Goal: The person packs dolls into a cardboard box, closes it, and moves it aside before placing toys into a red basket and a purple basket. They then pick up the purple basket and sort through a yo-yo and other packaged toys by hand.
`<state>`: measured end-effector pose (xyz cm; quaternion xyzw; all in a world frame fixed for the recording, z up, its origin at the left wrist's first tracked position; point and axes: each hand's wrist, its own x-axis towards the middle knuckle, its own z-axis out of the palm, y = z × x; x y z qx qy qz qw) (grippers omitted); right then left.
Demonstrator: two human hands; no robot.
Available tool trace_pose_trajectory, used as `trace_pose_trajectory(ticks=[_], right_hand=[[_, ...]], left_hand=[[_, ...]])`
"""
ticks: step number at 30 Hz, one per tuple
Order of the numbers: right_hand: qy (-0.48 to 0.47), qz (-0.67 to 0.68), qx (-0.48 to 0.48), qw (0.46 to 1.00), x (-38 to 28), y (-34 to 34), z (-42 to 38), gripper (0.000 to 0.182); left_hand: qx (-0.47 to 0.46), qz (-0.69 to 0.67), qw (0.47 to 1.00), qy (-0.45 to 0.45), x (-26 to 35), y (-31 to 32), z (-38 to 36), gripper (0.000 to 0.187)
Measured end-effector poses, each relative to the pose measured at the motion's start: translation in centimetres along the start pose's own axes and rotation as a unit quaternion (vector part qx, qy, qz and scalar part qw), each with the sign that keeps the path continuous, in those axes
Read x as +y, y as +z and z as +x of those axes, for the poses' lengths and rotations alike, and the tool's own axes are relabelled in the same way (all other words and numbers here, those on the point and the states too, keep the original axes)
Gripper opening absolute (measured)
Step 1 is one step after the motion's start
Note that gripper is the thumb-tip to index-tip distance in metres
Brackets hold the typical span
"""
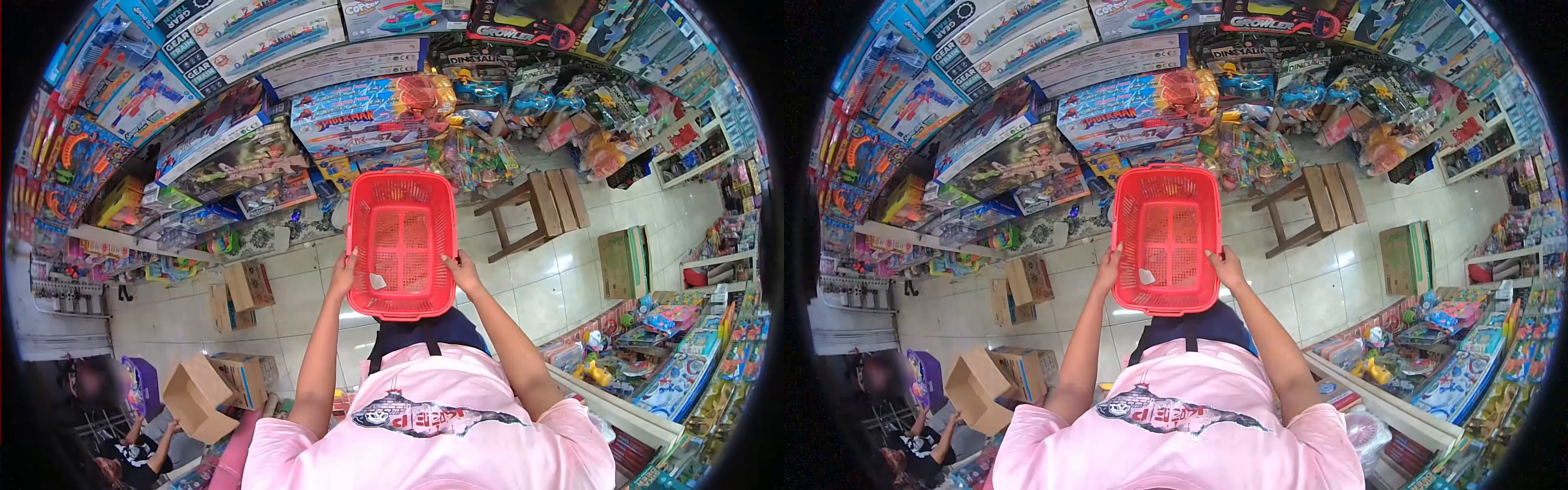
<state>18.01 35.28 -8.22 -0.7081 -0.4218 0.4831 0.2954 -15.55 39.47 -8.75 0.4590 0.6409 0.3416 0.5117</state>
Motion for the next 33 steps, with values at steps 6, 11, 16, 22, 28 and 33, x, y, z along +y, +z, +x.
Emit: trace_pose_trajectory(ticks=[6, 11, 16, 22, 28, 33], right_hand=[[-0.115, 0.018, 0.055, 0.992, -0.3, 0.6, 0.0, 0.039], [-0.127, -0.022, 0.035, 0.991, 0.7, 0.5, 1.4, 0.029], [-0.059, -0.032, -0.001, 0.998, 1.5, 0.4, 2.8, 0.056], [0.125, 0.350, -0.070, 0.926, 5.4, -0.1, 0.1, 0.052], [0.285, 0.099, -0.081, 0.950, 15.9, 0.1, -6.4, 0.043], [0.400, -0.001, -0.081, 0.913, 23.0, 1.4, -13.5, 0.041]], left_hand=[[-0.011, -0.007, 1.000, 0.010, 0.8, 0.0, -0.5, 0.055], [0.043, 0.079, 0.996, -0.003, 0.9, 0.3, -3.0, 0.062], [0.015, 0.056, 0.998, -0.007, -1.1, 0.1, -5.0, 0.073], [-0.030, -0.103, 0.970, -0.218, -2.6, -1.7, -8.9, 0.073], [-0.044, 0.162, 0.958, -0.232, -16.7, -8.0, -12.9, 0.064], [-0.121, 0.311, 0.879, -0.341, -22.8, -15.2, -17.9, 0.056]])
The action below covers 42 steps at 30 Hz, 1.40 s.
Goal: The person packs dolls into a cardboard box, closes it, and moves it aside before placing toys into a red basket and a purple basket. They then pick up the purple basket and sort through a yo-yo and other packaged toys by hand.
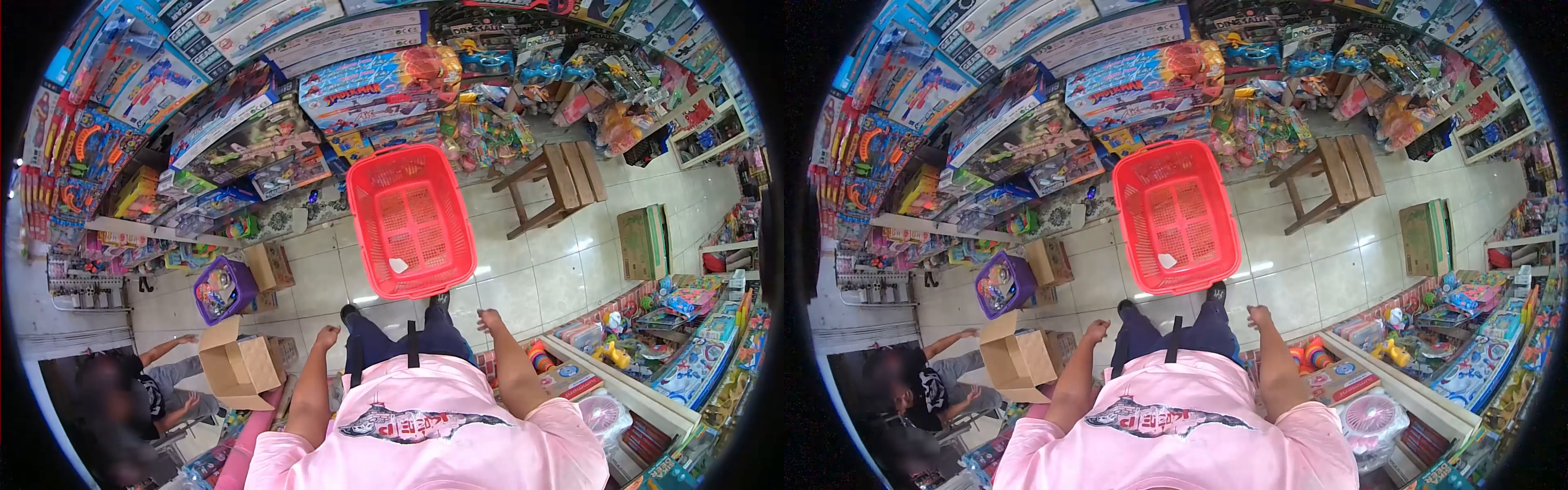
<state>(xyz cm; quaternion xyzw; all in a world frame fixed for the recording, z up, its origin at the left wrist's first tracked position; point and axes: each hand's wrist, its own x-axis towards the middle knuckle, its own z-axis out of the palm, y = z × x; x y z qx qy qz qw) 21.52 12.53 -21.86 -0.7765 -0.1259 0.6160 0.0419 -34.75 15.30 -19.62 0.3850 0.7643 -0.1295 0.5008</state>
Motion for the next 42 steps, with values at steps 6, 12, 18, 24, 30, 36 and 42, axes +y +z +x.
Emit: trace_pose_trajectory(ticks=[6, 12, 18, 24, 30, 36, 42], right_hand=[[0.046, -0.150, 0.016, 0.987, 4.6, 5.4, 0.2, 0.042], [-0.061, -0.037, 0.042, 0.997, -0.3, 13.7, -3.2, 0.032], [-0.221, -0.090, 0.157, 0.958, -5.6, 22.1, -6.0, 0.020], [-0.247, -0.166, 0.108, 0.949, -10.8, 28.4, -6.8, 0.019], [-0.234, -0.274, 0.075, 0.930, -18.6, 32.3, -6.0, 0.020], [-0.277, -0.542, -0.004, 0.793, -31.9, 39.6, -2.2, 0.019], [-0.378, -0.511, -0.072, 0.768, -42.4, 55.0, 3.3, 0.038]], left_hand=[[-0.101, -0.123, 0.985, -0.058, -3.6, -4.3, -1.8, 0.056], [-0.076, -0.163, 0.983, 0.045, -9.0, -7.4, 3.0, 0.048], [0.011, -0.162, 0.980, 0.112, -16.6, -10.5, 4.9, 0.030], [0.048, -0.323, 0.943, 0.069, -23.0, -12.7, 5.0, 0.037], [0.133, -0.434, 0.888, 0.075, -26.6, -16.8, 6.4, 0.030], [0.256, -0.470, 0.841, 0.084, -30.7, -21.7, 9.9, 0.023], [0.392, -0.383, 0.835, 0.043, -33.7, -31.7, 9.6, 0.016]])
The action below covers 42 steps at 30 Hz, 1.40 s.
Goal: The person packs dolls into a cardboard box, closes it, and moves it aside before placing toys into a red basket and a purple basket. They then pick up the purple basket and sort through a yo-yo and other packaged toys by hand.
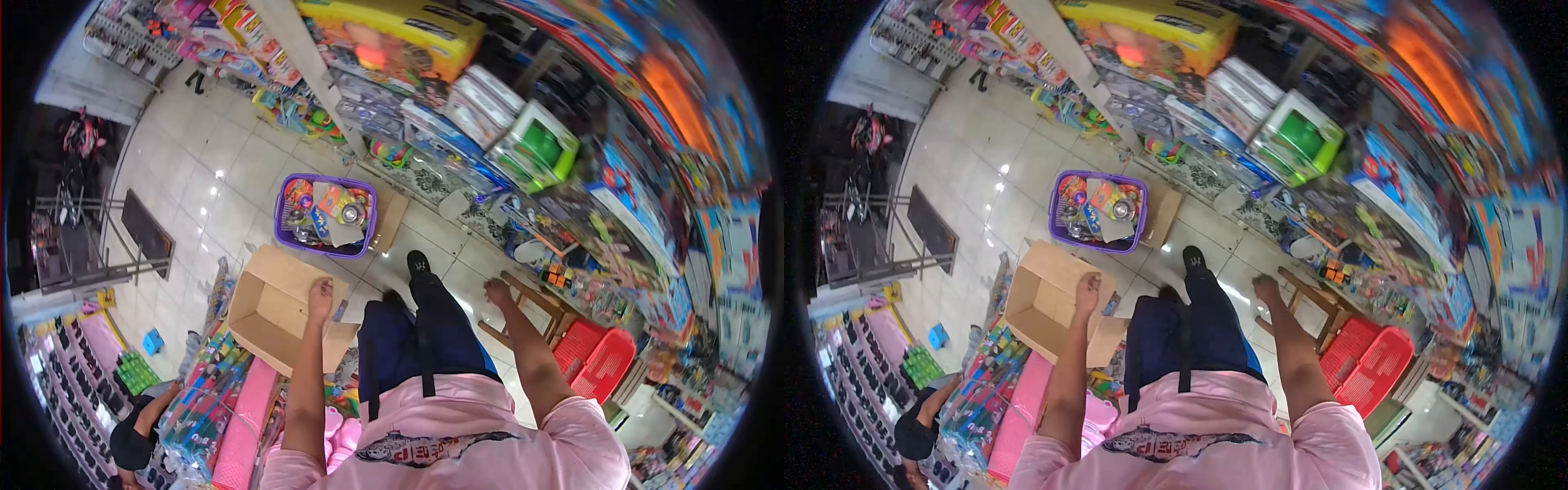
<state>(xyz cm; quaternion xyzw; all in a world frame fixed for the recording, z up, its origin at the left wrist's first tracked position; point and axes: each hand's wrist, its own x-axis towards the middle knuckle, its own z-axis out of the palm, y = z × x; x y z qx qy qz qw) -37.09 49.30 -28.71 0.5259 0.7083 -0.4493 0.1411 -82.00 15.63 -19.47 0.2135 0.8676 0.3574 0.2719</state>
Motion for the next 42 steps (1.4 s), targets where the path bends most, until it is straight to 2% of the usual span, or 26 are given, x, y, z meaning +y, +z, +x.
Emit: trace_pose_trajectory(ticks=[2, 4, 8, 9, 10, 11, 12, 13, 15, 16, 18, 19, 20, 22, 23, 25, 26, 28, 32, 34, 38, 40, 42], right_hand=[[0.027, 0.115, -0.006, 0.993, -7.9, -0.7, 2.9, 0.028], [0.013, 0.100, -0.018, 0.995, -16.0, -1.6, 5.0, 0.025], [-0.025, 0.092, -0.047, 0.994, -23.0, 3.3, 10.8, 0.021], [0.011, 0.063, -0.071, 0.995, -24.3, 4.8, 12.4, 0.019], [0.023, 0.103, -0.114, 0.988, -25.2, 6.2, 13.4, 0.029], [0.038, 0.145, -0.154, 0.977, -26.6, 7.6, 14.0, 0.039], [0.042, 0.149, -0.161, 0.975, -28.2, 9.0, 14.1, 0.041], [0.045, 0.153, -0.167, 0.973, -30.1, 10.2, 14.4, 0.043], [0.064, 0.147, -0.159, 0.974, -33.4, 13.2, 14.6, 0.058], [0.071, 0.141, -0.162, 0.974, -33.1, 15.3, 15.5, 0.058], [0.049, 0.108, -0.091, 0.989, -32.5, 19.8, 17.4, 0.059], [0.069, 0.113, -0.050, 0.990, -32.7, 21.2, 17.5, 0.057], [0.075, 0.111, -0.049, 0.990, -33.1, 21.7, 17.2, 0.057], [0.041, 0.044, 0.047, 0.997, -33.3, 22.6, 16.8, 0.048], [0.046, 0.044, 0.048, 0.997, -32.8, 23.2, 17.2, 0.048], [0.005, 0.083, 0.088, 0.993, -31.0, 24.7, 17.7, 0.039], [0.050, 0.170, 0.049, 0.983, -30.7, 24.7, 18.3, 0.038], [0.088, 0.238, 0.011, 0.967, -33.0, 22.7, 17.8, 0.037], [0.095, 0.229, 0.009, 0.969, -33.0, 22.3, 18.6, 0.038], [0.077, 0.124, 0.029, 0.989, -32.4, 22.6, 19.0, 0.042], [0.070, 0.145, 0.043, 0.986, -31.2, 22.3, 18.9, 0.045], [0.056, 0.147, 0.057, 0.986, -30.9, 21.2, 18.2, 0.044], [0.073, 0.154, 0.073, 0.983, -30.4, 20.1, 17.4, 0.041]], left_hand=[[0.026, -0.006, 1.000, -0.011, 0.1, -2.2, 3.2, 0.015], [0.057, -0.009, 0.998, -0.014, -0.7, -4.0, 5.9, 0.015], [0.107, 0.032, 0.994, -0.013, -4.9, -6.6, 12.2, 0.013], [0.121, 0.038, 0.992, -0.013, -5.8, -6.7, 14.0, 0.013], [0.122, 0.031, 0.992, -0.019, -6.9, -6.8, 15.5, 0.013], [0.125, 0.078, 0.989, -0.008, -6.9, -7.5, 17.4, 0.014], [0.124, 0.129, 0.984, -0.002, -7.4, -8.4, 18.8, 0.015], [0.117, 0.106, 0.987, 0.004, -8.3, -9.0, 20.4, 0.017], [0.115, 0.093, 0.989, 0.015, -11.5, -10.1, 23.8, 0.023], [0.119, 0.103, 0.987, 0.018, -13.3, -10.2, 25.1, 0.027], [0.119, 0.132, 0.984, 0.007, -15.3, -10.0, 26.8, 0.032], [0.122, 0.163, 0.979, 0.006, -16.1, -9.9, 27.4, 0.038], [0.116, 0.162, 0.980, 0.004, -18.0, -9.2, 28.1, 0.038], [0.100, 0.035, 0.994, -0.019, -22.3, -7.4, 29.4, 0.040], [0.094, 0.034, 0.995, -0.019, -21.0, -7.9, 29.5, 0.040], [-0.034, 0.017, 0.997, -0.069, -16.3, -9.9, 28.7, 0.032], [-0.037, 0.019, 0.997, -0.070, -16.9, -9.9, 29.1, 0.032], [0.006, 0.044, 0.999, -0.024, -18.6, -9.2, 29.2, 0.025], [0.040, 0.036, 0.999, 0.004, -20.3, -8.1, 29.3, 0.025], [0.047, 0.054, 0.997, 0.012, -19.6, -8.3, 29.1, 0.023], [0.033, 0.093, 0.995, 0.002, -19.3, -8.2, 29.0, 0.020], [-0.006, 0.092, 0.995, 0.043, -18.4, -8.0, 28.9, 0.019], [-0.029, 0.100, 0.994, 0.034, -17.3, -7.4, 29.1, 0.020]])
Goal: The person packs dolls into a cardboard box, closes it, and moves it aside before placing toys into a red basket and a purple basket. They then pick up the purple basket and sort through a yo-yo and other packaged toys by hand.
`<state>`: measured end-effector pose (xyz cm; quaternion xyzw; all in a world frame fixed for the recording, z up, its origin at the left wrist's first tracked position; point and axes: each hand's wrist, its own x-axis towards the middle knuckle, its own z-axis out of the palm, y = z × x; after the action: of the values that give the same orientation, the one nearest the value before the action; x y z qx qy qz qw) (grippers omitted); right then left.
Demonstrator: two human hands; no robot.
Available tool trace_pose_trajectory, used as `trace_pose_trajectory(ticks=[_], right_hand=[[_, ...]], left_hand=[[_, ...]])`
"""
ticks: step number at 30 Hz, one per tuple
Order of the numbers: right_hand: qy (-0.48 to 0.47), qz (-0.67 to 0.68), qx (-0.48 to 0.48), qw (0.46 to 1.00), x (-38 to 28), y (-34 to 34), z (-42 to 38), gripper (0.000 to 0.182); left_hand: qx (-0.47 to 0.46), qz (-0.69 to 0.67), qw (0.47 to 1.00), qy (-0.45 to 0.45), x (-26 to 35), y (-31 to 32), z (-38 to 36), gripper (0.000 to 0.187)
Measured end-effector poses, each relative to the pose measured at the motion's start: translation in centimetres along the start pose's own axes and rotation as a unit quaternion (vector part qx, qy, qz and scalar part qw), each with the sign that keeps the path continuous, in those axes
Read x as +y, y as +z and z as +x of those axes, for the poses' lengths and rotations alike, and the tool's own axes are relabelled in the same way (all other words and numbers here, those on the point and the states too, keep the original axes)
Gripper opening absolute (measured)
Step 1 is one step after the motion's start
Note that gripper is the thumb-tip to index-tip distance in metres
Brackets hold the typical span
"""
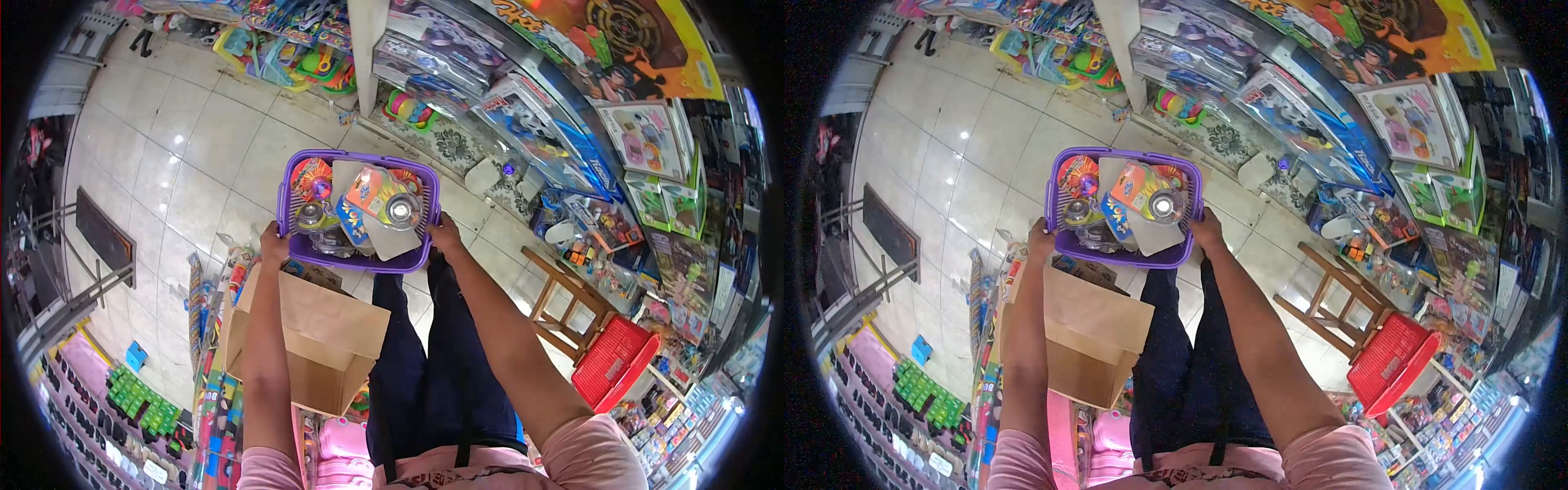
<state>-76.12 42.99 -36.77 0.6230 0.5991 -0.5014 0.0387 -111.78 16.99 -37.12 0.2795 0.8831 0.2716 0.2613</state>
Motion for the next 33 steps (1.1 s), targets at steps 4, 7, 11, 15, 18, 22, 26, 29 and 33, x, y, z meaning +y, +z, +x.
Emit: trace_pose_trajectory(ticks=[4, 7, 11, 15, 18, 22, 26, 29, 33], right_hand=[[-0.017, 0.008, 0.035, 0.999, 1.5, -3.3, -0.7, 0.032], [0.006, 0.075, 0.080, 0.994, 1.2, -5.6, -3.1, 0.025], [0.037, 0.097, 0.081, 0.991, 1.5, -9.9, -7.0, 0.046], [-0.007, 0.155, 0.141, 0.978, 2.7, -13.7, -12.2, 0.028], [-0.016, 0.198, 0.152, 0.968, 4.0, -16.6, -16.8, 0.031], [-0.055, 0.326, 0.236, 0.914, 4.6, -20.1, -24.4, 0.022], [-0.005, 0.393, 0.265, 0.880, 5.1, -24.3, -32.7, 0.039], [-0.022, 0.431, 0.300, 0.851, 9.1, -26.1, -37.3, 0.046], [0.001, 0.450, 0.349, 0.822, 13.7, -28.8, -46.1, 0.047]], left_hand=[[-0.040, -0.032, 0.999, -0.003, 1.7, 1.9, 0.3, 0.023], [-0.062, -0.020, 0.998, -0.002, 4.8, 2.3, 0.2, 0.024], [-0.093, -0.035, 0.995, 0.019, 10.5, 1.5, -1.2, 0.021], [-0.116, -0.103, 0.987, 0.049, 14.4, 0.5, -2.6, 0.018], [-0.132, -0.109, 0.981, 0.090, 20.3, -1.8, -4.5, 0.019], [-0.206, -0.119, 0.966, 0.105, 28.6, -5.0, -8.5, 0.013], [-0.220, -0.259, 0.935, 0.099, 34.9, -3.6, -14.4, 0.018], [-0.245, -0.293, 0.922, 0.067, 38.9, -2.6, -18.5, 0.030], [-0.325, -0.282, 0.897, 0.103, 45.1, -2.2, -25.1, 0.034]])
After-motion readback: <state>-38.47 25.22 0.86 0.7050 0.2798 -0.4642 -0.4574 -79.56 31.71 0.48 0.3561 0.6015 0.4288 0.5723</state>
